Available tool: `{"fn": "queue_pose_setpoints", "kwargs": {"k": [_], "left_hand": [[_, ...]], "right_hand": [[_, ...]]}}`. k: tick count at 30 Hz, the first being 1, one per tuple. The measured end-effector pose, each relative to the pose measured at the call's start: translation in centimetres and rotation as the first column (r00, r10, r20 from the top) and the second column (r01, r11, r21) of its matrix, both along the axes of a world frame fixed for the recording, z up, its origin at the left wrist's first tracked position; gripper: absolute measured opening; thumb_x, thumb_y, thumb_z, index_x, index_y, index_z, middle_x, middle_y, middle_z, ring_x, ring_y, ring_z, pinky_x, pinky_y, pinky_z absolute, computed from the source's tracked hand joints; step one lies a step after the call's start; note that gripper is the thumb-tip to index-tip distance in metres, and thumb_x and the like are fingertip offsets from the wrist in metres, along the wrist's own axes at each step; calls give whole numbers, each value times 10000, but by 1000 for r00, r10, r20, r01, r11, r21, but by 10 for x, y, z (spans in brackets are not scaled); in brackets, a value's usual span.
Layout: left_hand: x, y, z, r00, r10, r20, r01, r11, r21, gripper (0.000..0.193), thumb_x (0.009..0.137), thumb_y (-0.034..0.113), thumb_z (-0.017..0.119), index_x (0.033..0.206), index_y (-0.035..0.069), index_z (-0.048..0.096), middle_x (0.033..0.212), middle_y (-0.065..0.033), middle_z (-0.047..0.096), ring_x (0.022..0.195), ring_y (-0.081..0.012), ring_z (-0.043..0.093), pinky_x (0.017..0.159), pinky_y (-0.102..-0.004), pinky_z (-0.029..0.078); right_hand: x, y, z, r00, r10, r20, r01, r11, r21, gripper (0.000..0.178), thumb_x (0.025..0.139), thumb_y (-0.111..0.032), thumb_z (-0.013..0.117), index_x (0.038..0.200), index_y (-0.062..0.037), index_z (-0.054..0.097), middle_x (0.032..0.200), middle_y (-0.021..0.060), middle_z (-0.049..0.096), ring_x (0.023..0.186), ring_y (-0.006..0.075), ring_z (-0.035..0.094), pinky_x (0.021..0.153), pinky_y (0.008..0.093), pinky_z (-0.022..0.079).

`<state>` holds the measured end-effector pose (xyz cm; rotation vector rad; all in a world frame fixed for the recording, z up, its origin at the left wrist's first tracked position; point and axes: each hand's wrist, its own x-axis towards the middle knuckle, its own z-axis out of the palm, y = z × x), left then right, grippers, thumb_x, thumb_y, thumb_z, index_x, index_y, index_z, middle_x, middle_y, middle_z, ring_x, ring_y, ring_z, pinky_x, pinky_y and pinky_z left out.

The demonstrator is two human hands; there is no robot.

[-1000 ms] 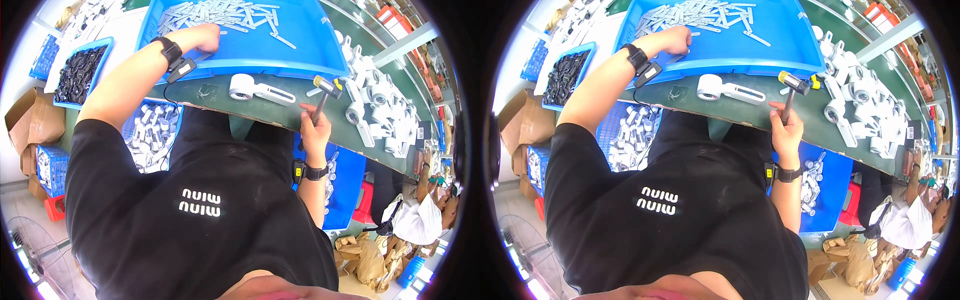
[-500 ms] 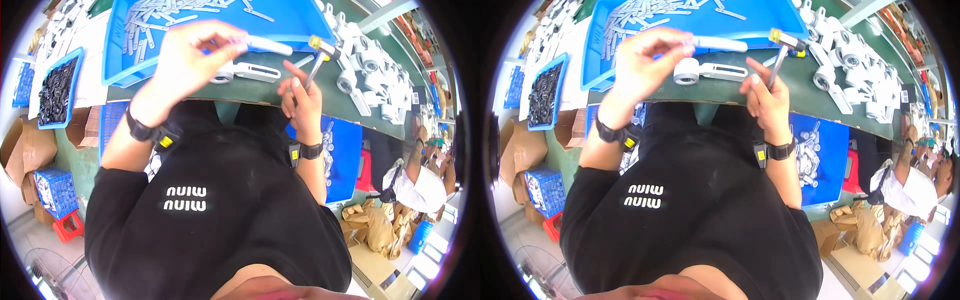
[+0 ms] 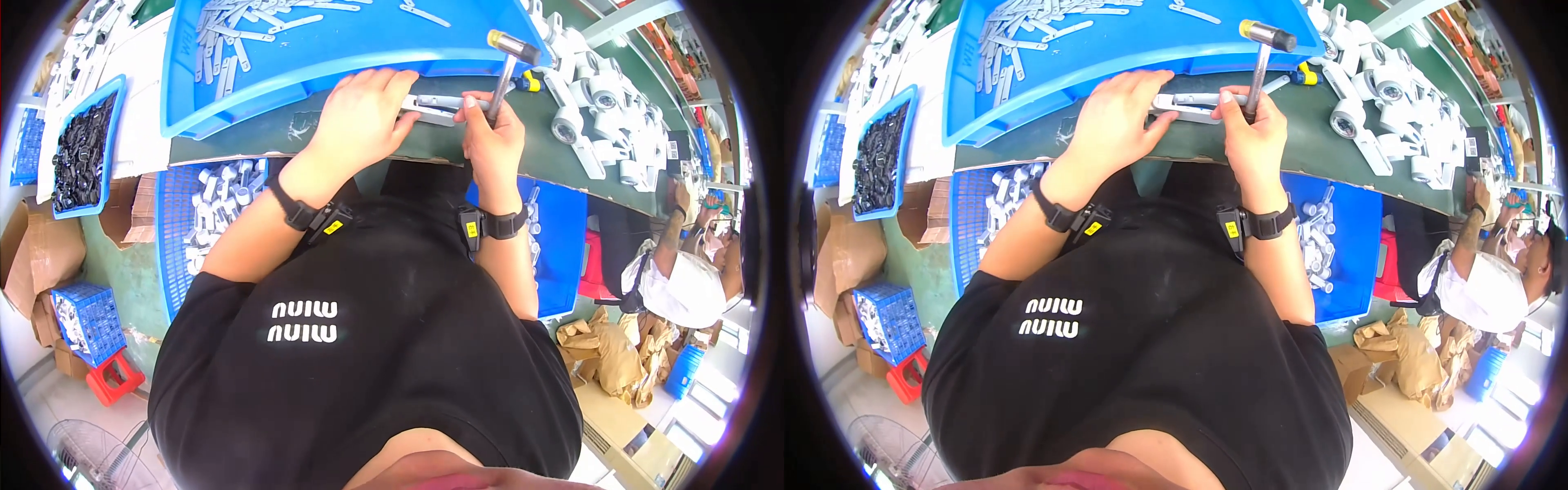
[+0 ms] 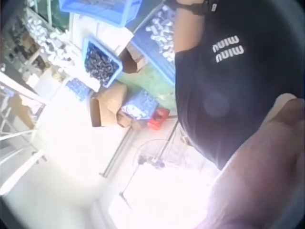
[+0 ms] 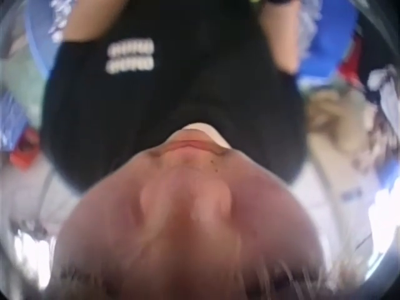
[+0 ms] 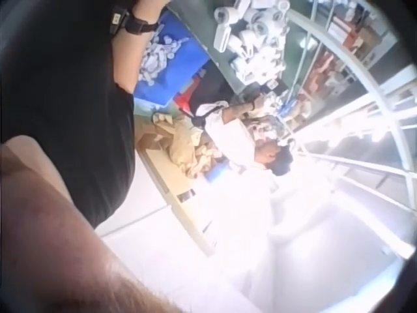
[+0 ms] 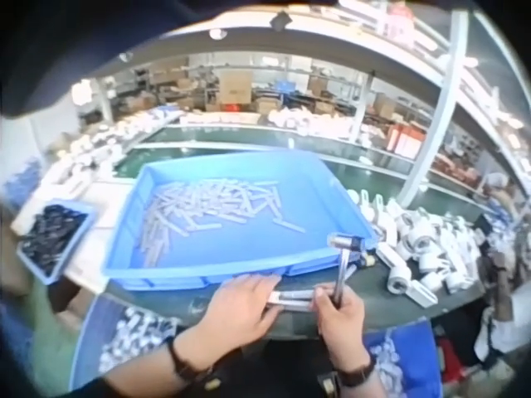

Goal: Assembling metal components into plastic housings using a hammer at a workbench.

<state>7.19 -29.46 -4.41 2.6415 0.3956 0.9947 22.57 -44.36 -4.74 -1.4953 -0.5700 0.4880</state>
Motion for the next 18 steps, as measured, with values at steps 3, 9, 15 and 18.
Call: {"fn": "queue_pose_setpoints", "kwargs": {"k": [3,9,15,18], "left_hand": [[1,6,-7,997,-18,-70,7,987,-159,479,841,238,868,1256,84,683,1022,-94,787,970,-342,725,853,-457,583],[-4,8,-7,999,-48,-21,42,972,-231,453,850,253,870,1230,79,694,999,-90,792,961,-340,726,847,-450,587],[-2,11,-12,993,-98,70,109,976,-186,267,858,222,867,1041,55,767,1025,-95,798,959,-326,751,861,-419,606],[-1,13,-15,986,-136,100,153,971,-185,193,862,209,852,931,52,763,981,-86,776,903,-314,737,804,-416,596]], "right_hand": [[0,2,-1,998,19,60,-12,994,-112,136,1022,-111,727,1107,-5,730,798,32,759,585,33,559,537,229,421],[-4,10,-2,995,56,81,-49,995,-90,85,999,-95,739,1045,-24,732,793,19,765,701,52,638,673,243,496],[1,8,3,975,134,178,-93,971,-222,93,976,-108,759,1012,-30,725,746,1,713,674,46,594,638,257,472],[6,4,4,940,183,288,-86,943,-320,132,971,-135,771,1036,-28,730,715,-4,658,659,53,550,620,271,453]]}}
